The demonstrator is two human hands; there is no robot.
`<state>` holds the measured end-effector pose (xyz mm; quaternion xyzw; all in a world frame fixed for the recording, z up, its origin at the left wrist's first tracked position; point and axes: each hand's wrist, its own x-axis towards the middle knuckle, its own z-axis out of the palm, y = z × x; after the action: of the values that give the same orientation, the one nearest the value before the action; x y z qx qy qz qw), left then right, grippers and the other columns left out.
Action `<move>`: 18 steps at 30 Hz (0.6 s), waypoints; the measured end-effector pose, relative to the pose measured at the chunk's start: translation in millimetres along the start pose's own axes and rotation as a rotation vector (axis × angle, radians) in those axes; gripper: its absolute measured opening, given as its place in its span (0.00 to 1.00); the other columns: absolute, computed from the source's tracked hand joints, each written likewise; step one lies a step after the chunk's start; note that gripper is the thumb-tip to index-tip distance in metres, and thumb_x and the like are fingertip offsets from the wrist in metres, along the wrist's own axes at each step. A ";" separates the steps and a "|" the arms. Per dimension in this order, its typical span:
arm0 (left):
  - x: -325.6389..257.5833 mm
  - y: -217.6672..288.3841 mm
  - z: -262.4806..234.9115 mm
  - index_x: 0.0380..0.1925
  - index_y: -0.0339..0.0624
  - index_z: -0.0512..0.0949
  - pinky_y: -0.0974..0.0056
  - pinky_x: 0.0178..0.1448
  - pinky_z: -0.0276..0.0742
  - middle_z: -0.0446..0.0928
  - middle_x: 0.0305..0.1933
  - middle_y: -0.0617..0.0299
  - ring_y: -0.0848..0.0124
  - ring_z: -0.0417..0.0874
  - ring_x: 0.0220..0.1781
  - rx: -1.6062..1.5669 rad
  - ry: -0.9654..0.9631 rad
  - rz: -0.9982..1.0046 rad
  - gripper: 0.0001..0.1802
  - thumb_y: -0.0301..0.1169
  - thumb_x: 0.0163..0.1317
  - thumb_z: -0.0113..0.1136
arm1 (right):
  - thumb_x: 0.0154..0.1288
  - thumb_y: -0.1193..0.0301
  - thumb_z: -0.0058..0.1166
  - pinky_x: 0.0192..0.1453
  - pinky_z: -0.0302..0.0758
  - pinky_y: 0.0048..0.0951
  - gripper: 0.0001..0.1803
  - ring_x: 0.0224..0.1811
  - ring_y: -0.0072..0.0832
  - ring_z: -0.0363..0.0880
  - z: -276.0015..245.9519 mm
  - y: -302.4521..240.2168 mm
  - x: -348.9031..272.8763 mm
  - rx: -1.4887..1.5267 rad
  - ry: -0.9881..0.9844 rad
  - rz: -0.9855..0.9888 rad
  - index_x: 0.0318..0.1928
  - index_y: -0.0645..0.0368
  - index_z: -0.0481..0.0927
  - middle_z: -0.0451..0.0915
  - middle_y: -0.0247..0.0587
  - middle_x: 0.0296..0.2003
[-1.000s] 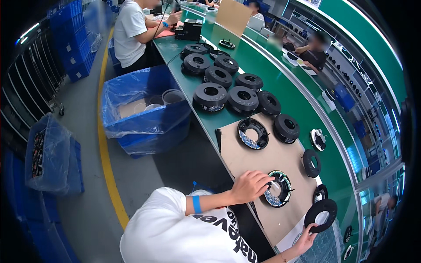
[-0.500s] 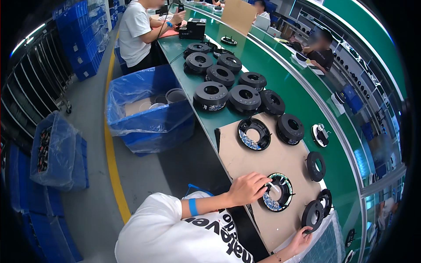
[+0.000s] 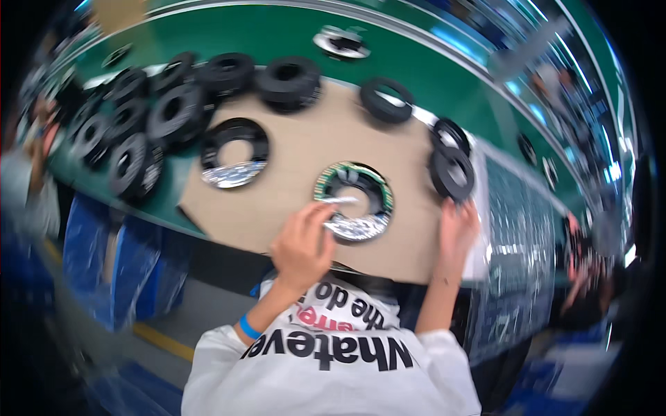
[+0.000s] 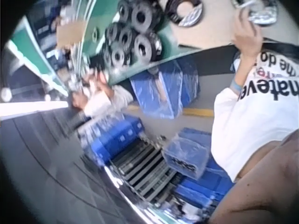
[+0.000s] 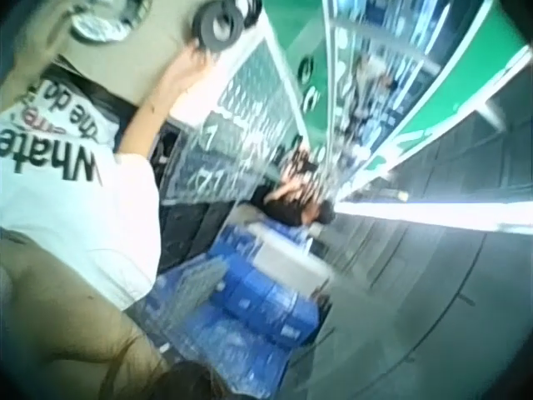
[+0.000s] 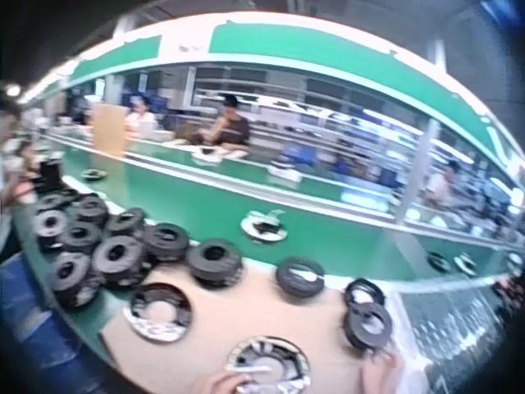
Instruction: The person assembles LED circuit board strips, wiring harnesses, and plastic covers into circular plastic housings by hand.
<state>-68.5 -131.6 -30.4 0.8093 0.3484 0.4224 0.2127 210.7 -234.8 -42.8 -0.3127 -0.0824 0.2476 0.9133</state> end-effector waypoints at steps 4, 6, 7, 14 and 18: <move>2.1 -6.7 4.5 0.51 0.44 0.74 0.62 0.47 0.74 0.72 0.53 0.56 0.60 0.76 0.51 -0.146 -0.040 -0.059 0.24 0.21 0.50 0.54 | 0.55 0.80 0.49 0.59 0.63 0.43 0.40 0.51 0.30 0.64 31.5 6.4 -24.6 -0.258 0.223 -0.166 0.67 0.56 0.47 0.56 0.46 0.58; -0.8 -2.7 2.0 0.52 0.45 0.74 0.60 0.50 0.73 0.72 0.52 0.55 0.57 0.75 0.53 -0.188 -0.094 -0.118 0.26 0.22 0.49 0.56 | 0.55 0.80 0.49 0.58 0.63 0.41 0.39 0.51 0.30 0.64 40.4 5.1 -42.8 -0.357 0.295 -0.242 0.66 0.56 0.49 0.55 0.45 0.59; -1.4 -1.4 0.6 0.52 0.45 0.74 0.60 0.50 0.73 0.72 0.52 0.55 0.57 0.75 0.53 -0.196 -0.110 -0.116 0.26 0.22 0.49 0.56 | 0.55 0.79 0.49 0.58 0.62 0.37 0.36 0.52 0.29 0.62 44.1 7.5 -53.5 -0.603 0.332 -0.375 0.65 0.55 0.53 0.56 0.43 0.60; 12.1 -13.3 -22.1 0.51 0.42 0.75 0.58 0.52 0.72 0.72 0.51 0.53 0.57 0.75 0.52 -0.303 -0.298 -0.100 0.22 0.18 0.54 0.53 | 0.49 0.80 0.52 0.53 0.62 0.29 0.21 0.49 0.31 0.67 100.6 20.3 -46.5 -1.510 -0.617 -0.607 0.48 0.57 0.74 0.72 0.42 0.47; 54.5 -21.2 -22.2 0.48 0.39 0.77 0.62 0.46 0.73 0.74 0.45 0.52 0.59 0.78 0.43 -0.258 -0.288 -0.048 0.19 0.17 0.55 0.53 | 0.51 0.80 0.52 0.44 0.69 0.29 0.11 0.39 0.30 0.72 114.8 41.6 -15.3 -1.490 -0.948 -0.496 0.37 0.59 0.80 0.77 0.41 0.36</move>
<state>-73.2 -75.8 -2.4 0.8187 0.2766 0.3384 0.3724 145.8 -153.3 22.6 -0.6598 -0.6516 0.0297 0.3730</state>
